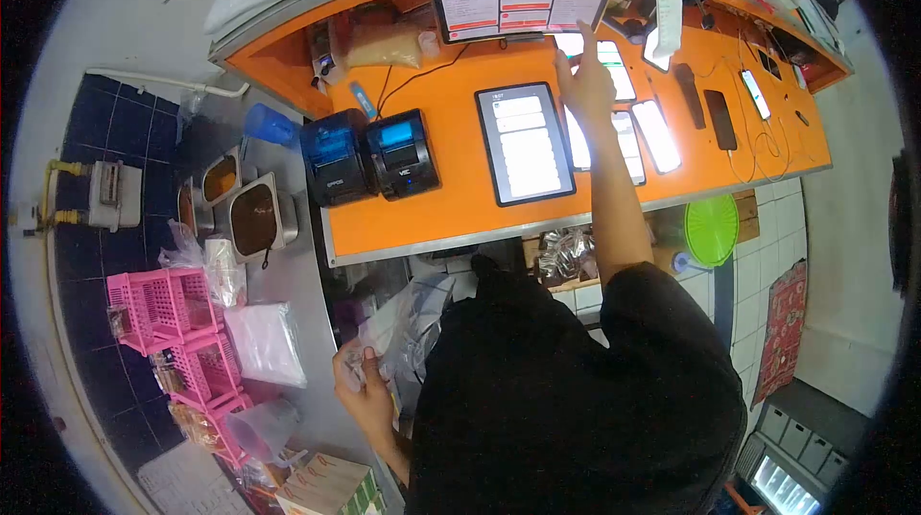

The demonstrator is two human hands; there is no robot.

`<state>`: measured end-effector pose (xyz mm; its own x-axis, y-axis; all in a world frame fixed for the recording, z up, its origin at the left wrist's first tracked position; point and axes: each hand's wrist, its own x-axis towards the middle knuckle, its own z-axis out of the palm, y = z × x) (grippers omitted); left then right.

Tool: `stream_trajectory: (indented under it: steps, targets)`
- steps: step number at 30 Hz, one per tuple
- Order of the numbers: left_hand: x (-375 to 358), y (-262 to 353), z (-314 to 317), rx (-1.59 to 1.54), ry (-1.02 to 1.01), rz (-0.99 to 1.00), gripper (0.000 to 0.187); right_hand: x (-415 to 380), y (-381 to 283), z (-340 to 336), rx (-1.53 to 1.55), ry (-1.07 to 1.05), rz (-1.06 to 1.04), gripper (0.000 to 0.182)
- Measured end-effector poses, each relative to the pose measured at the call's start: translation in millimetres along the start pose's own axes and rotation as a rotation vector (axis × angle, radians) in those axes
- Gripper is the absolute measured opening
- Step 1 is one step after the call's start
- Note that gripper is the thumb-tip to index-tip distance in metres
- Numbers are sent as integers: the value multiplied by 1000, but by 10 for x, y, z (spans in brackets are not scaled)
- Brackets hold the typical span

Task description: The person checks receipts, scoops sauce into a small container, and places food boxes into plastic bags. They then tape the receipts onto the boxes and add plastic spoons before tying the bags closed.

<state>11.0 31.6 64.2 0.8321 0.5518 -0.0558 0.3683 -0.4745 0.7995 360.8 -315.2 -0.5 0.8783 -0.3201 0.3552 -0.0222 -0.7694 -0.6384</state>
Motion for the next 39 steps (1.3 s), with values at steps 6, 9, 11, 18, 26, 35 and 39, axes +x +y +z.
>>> stream_trajectory:
  steps: [6,9,11,18,26,35,39]
  targets:
    - [-2,-85,32,-20,-3,-11,26,-132,116,190,-43,-77,32,67]
    - [16,-68,51,16,6,84,26,-114,101,213,-3,-84,32,68]
    - [38,-196,63,13,10,96,26,-105,112,252,18,-76,22,69]
    - [33,47,64,-43,-11,-61,21,-78,38,237,-5,-96,67,72]
    - [50,5,62,-32,-11,-29,21,9,51,270,-22,-91,70,72]
    - [56,-250,73,-90,103,-185,30,-1411,-351,385,161,-847,41,56]
    - [109,497,142,-362,451,-406,43,-2197,-617,493,686,-1489,-256,94]
